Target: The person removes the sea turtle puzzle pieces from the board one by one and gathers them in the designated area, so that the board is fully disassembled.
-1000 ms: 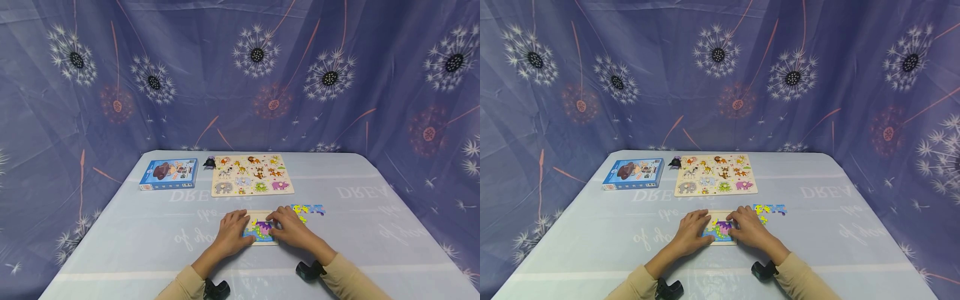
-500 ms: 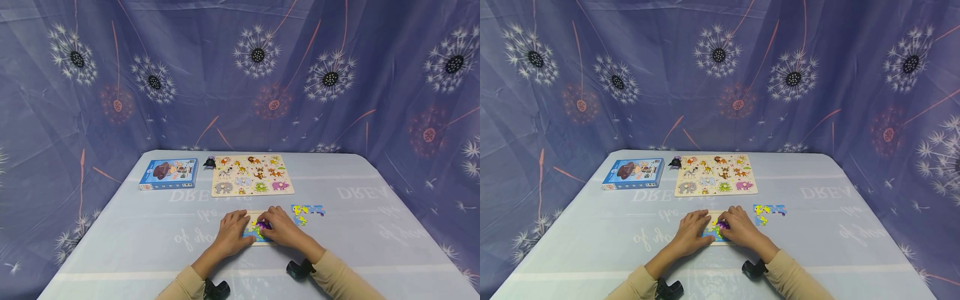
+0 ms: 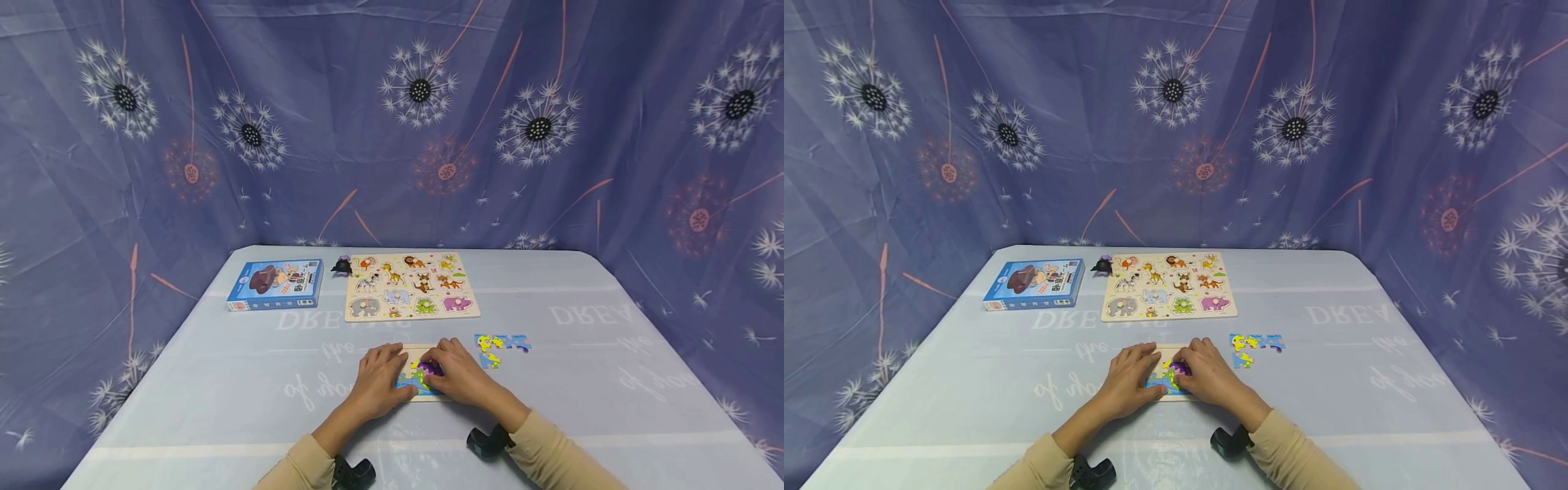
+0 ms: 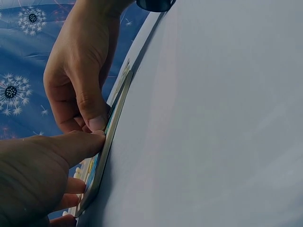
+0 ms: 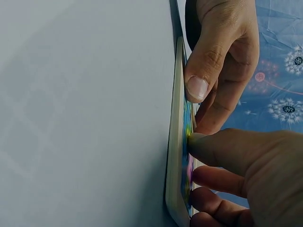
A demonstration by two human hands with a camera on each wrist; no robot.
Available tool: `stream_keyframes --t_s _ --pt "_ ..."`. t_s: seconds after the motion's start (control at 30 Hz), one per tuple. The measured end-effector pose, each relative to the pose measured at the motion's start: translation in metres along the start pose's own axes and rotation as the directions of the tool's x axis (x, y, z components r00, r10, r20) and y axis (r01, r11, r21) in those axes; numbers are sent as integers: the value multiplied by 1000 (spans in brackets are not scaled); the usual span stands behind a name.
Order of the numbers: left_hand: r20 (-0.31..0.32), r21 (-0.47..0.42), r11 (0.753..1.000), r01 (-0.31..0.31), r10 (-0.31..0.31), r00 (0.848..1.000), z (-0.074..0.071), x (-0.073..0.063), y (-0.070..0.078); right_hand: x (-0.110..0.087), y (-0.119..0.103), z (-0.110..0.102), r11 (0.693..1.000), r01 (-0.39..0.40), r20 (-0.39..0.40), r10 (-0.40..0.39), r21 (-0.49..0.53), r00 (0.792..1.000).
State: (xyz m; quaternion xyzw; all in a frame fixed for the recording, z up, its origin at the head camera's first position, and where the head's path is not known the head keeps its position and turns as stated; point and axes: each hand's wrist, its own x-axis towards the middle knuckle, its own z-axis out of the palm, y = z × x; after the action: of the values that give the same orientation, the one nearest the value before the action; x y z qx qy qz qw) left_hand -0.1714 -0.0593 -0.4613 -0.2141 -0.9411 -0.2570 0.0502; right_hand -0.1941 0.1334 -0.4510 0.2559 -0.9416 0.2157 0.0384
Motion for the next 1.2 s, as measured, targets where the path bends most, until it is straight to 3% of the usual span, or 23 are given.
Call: stream_keyframes --t_s 1.2 --pt "-8 18 1000 -16 16 1000 0 1 0 3 1 -2 1000 4 11 -4 -5 1000"
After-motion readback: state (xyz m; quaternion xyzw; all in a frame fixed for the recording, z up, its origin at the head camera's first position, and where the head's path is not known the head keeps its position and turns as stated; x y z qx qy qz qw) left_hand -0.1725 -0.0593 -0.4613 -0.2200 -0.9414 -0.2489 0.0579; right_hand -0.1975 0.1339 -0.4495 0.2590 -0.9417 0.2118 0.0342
